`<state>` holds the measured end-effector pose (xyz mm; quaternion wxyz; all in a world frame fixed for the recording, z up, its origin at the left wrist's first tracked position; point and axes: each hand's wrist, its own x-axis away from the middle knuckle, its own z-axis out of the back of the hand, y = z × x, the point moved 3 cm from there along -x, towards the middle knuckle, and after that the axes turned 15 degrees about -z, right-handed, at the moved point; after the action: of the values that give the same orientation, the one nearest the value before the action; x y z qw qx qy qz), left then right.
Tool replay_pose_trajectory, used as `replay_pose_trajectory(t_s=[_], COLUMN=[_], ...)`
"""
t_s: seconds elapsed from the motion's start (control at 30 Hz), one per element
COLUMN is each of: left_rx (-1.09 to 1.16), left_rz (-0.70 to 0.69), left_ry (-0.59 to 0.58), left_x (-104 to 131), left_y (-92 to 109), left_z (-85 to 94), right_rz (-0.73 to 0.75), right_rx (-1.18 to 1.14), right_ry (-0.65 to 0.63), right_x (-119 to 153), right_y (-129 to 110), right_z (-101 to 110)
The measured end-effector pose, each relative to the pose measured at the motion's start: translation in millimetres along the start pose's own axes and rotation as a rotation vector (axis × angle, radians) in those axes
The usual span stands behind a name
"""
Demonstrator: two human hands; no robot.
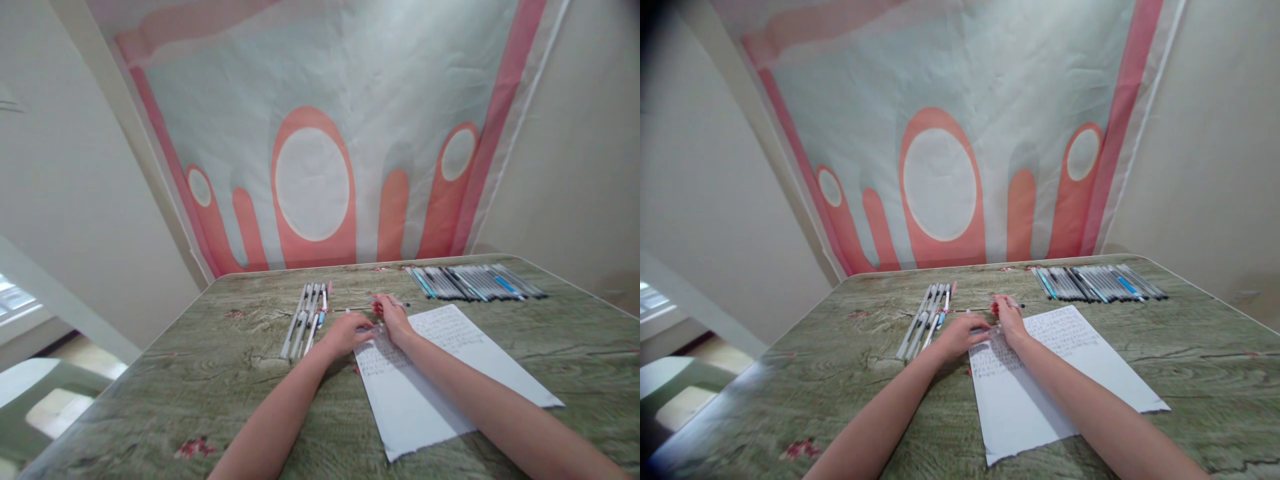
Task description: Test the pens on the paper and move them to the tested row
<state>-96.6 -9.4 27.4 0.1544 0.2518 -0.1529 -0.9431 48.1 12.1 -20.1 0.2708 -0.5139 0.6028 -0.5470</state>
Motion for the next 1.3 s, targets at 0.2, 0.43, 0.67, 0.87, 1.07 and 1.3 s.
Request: replay_pose_trajectory(t_s=[0.2,0.43,0.67,0.87,1.07,1.3], left_rx=[-0.230,-0.364,-0.336,-0.210,-0.014,0.843], left_rz=[0.375,0.424,0.499,0.457,0.504,0.701], left_ry=[0.214,0.070,0.043,0.226,0.382,0.789], left_x=[18.9,23.9,22.8,24.1,15.4,12.6], left_y=[-41.9,-47.9,-46.0,-42.7,-37.3,-44.6], left_z=[31.6,18.7,15.1,13.2,12.5,-5.1], right_rz=[-0.010,-0.008,0.003,0.031,0.059,0.182], right_rx=[-0.009,0.018,0.031,0.067,0.129,0.200], right_ry=[-0.029,-0.056,-0.056,-0.069,-0.065,-0.179], right_x=[-2.9,6.4,11.1,12.3,10.2,27.9], right_y=[4.9,-1.4,-5.0,-6.1,-3.2,-13.4], right_z=[1.0,-1.5,-3.3,-3.8,-3.7,-8.9])
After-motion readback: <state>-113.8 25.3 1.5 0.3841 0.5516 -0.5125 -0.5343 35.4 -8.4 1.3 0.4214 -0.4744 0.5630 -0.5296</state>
